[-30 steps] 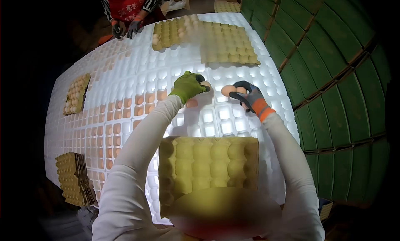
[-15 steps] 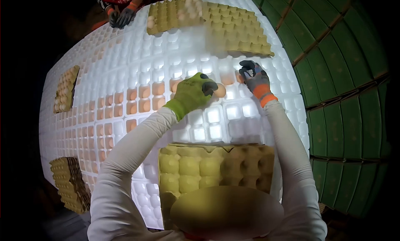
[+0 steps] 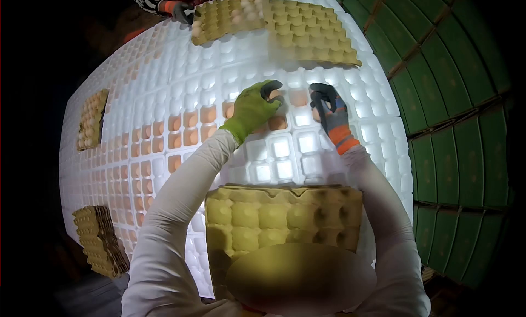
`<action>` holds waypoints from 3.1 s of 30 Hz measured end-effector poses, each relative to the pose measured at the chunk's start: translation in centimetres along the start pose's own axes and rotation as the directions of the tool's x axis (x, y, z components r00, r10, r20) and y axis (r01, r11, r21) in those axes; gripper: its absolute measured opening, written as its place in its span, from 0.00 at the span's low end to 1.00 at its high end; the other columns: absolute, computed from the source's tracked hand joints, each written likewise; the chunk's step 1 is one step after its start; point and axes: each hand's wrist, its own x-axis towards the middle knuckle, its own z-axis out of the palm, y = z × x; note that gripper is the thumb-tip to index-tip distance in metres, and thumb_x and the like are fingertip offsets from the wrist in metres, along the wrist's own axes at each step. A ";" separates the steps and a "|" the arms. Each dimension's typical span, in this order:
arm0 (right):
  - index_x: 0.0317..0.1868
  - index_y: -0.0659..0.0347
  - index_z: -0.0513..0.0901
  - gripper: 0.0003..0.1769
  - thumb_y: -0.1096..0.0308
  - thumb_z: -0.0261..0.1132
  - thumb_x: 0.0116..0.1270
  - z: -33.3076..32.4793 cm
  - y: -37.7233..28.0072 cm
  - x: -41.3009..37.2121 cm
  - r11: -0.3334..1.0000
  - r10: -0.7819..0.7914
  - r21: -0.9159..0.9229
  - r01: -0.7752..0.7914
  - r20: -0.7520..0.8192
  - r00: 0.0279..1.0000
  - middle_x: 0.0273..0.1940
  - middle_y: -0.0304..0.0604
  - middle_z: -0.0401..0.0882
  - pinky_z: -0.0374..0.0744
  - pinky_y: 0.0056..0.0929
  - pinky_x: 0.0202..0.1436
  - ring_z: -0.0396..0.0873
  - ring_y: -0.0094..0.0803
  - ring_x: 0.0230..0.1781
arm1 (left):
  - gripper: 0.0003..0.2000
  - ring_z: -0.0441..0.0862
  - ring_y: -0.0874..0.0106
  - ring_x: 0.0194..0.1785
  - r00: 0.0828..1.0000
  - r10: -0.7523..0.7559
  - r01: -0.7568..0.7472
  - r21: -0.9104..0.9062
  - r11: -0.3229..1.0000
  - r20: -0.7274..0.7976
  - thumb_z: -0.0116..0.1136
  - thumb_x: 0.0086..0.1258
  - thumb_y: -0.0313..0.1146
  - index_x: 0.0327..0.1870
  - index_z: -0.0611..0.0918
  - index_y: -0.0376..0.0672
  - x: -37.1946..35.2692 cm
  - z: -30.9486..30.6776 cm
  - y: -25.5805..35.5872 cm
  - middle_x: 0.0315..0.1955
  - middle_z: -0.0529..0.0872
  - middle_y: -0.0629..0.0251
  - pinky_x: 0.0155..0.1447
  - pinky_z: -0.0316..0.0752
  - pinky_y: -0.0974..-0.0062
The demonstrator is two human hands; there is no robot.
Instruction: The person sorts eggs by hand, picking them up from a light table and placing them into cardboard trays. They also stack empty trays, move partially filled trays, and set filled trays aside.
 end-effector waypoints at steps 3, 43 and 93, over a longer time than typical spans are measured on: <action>0.56 0.58 0.84 0.12 0.75 0.64 0.74 1.3 0.4 -0.5 0.929 -0.157 -0.337 0.152 0.012 0.988 0.45 0.39 0.88 0.81 0.25 0.52 0.84 0.24 0.45 | 0.19 0.87 0.60 0.50 0.996 0.089 -0.088 0.114 0.990 0.003 0.70 0.64 0.38 0.58 0.88 0.58 -0.2 1.4 -1.1 0.50 0.89 0.67 0.59 0.81 0.66; 0.63 0.68 0.82 0.22 0.62 0.64 0.75 -4.0 -22.7 -31.6 0.811 0.180 -0.561 -0.166 -0.031 0.983 0.48 0.41 0.80 0.74 0.28 0.54 0.76 0.31 0.47 | 0.23 0.87 0.63 0.53 0.705 -0.696 0.426 -0.705 0.567 -0.134 0.70 0.69 0.38 0.63 0.83 0.39 -42.3 -11.2 9.5 0.50 0.89 0.56 0.57 0.81 0.68; 0.52 0.54 0.86 0.23 0.60 0.80 0.57 10.9 -24.0 -41.4 0.178 0.150 -0.892 0.416 0.443 0.884 0.48 0.45 0.82 0.79 0.42 0.54 0.79 0.48 0.51 | 0.24 0.86 0.63 0.53 0.973 0.193 -0.207 -0.113 0.972 -0.123 0.74 0.60 0.27 0.61 0.84 0.43 -47.2 -19.0 4.0 0.55 0.86 0.61 0.56 0.81 0.68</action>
